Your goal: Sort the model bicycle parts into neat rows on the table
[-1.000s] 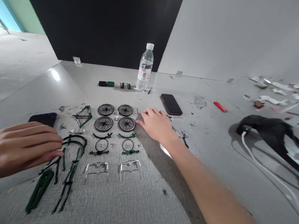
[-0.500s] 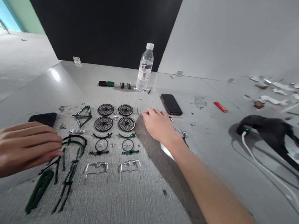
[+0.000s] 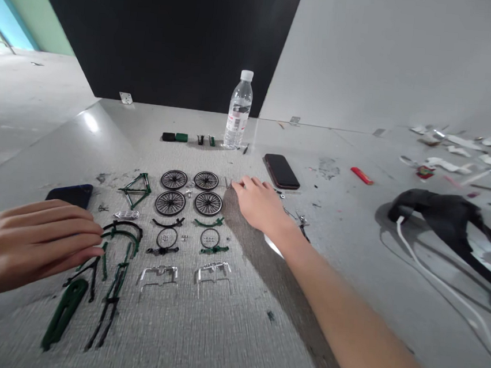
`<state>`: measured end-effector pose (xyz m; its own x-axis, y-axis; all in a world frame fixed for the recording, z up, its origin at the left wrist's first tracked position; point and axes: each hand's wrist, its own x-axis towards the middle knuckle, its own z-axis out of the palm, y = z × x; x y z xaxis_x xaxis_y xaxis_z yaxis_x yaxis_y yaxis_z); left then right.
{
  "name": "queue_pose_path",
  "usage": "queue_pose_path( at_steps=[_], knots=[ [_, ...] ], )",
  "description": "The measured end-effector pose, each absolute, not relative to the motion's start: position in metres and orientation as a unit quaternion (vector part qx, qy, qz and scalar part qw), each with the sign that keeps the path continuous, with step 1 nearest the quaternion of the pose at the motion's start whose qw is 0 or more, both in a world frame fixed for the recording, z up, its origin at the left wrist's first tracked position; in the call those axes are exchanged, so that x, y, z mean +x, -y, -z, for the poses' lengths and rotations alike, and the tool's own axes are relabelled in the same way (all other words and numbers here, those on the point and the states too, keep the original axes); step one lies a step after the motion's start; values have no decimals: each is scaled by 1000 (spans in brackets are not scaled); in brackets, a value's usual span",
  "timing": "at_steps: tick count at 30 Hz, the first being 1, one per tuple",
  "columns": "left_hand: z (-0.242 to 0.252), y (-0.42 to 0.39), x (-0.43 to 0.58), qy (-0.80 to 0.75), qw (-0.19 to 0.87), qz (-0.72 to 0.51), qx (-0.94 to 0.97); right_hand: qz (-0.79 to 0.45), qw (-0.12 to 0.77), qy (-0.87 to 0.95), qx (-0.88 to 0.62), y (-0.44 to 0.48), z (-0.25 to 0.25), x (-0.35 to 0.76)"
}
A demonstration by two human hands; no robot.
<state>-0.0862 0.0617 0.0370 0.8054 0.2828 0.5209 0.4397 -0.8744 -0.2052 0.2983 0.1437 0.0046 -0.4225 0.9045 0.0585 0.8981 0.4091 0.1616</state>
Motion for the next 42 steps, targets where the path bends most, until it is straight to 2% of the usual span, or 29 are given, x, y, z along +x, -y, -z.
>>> queue_pose_path(
  at_steps=[13,25,33,42],
  knots=[
    [-39,-61,-85,195,161,252,-934,-85,-1,-841,534,-147,-1,297],
    [-39,-61,-84,195,156,252,-935,-104,27,-844,525,-148,-1,295],
    [-38,-61,-86,189,163,244,-937,-80,-1,-838,540,-139,-9,297],
    [-37,-62,-86,183,164,241,-939,-72,28,-841,535,-143,-5,296]
  ],
)
